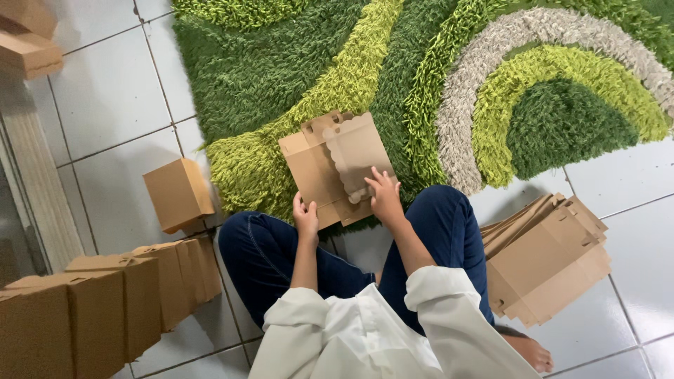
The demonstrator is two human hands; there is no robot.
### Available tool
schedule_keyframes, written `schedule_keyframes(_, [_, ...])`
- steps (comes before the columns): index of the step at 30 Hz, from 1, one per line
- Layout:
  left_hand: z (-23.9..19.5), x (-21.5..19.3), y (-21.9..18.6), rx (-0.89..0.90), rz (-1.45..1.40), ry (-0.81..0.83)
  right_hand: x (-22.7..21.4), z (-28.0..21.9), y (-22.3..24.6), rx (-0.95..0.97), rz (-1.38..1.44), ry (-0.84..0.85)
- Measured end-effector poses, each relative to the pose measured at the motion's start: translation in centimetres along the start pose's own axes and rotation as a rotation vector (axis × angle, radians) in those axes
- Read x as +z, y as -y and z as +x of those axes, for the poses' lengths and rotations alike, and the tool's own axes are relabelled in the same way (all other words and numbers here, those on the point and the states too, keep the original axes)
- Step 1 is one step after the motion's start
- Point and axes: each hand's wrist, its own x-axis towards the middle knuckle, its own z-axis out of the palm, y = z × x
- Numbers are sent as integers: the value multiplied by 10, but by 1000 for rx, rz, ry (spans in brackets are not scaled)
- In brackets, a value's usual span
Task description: The person sits on the floor and assembles flat cardboard pieces into small boxes. They fold the sides, tuck in the flaps, and secure the structure by hand. The person repeats this process for multiple boxes, stacking the finished ones nearby.
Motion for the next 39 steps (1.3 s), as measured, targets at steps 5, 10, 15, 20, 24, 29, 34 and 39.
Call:
schedule_keyframes(5, [12, -4, 24, 1, -2, -2, -2, 19, -25, 20, 227, -467])
schedule_keyframes(10, [24, -7, 42, 76, -43, 30, 4, 45, -60, 166, 436, -540])
schedule_keyframes(15, [19, -9, 29, 32, -203, 86, 13, 52, -77, 394, 444, -356])
schedule_keyframes(20, [-33, 4, -83, -308, -781, 131, -29, 27, -33, 446, 710, -210])
schedule_keyframes(24, [-47, 4, -123, -364, -1030, 103, -50, 15, -9, 440, 908, -206])
schedule_keyframes(29, [-34, -8, -102, -414, -1175, 273, -40, 21, -28, 380, 1637, -382])
schedule_keyframes(34, [-16, -12, -66, -410, -1002, 265, -1, 32, -36, 565, 1875, -164])
schedule_keyframes(39, [-11, -2, -44, -434, -776, 163, 22, 20, 3, 674, 1851, 34])
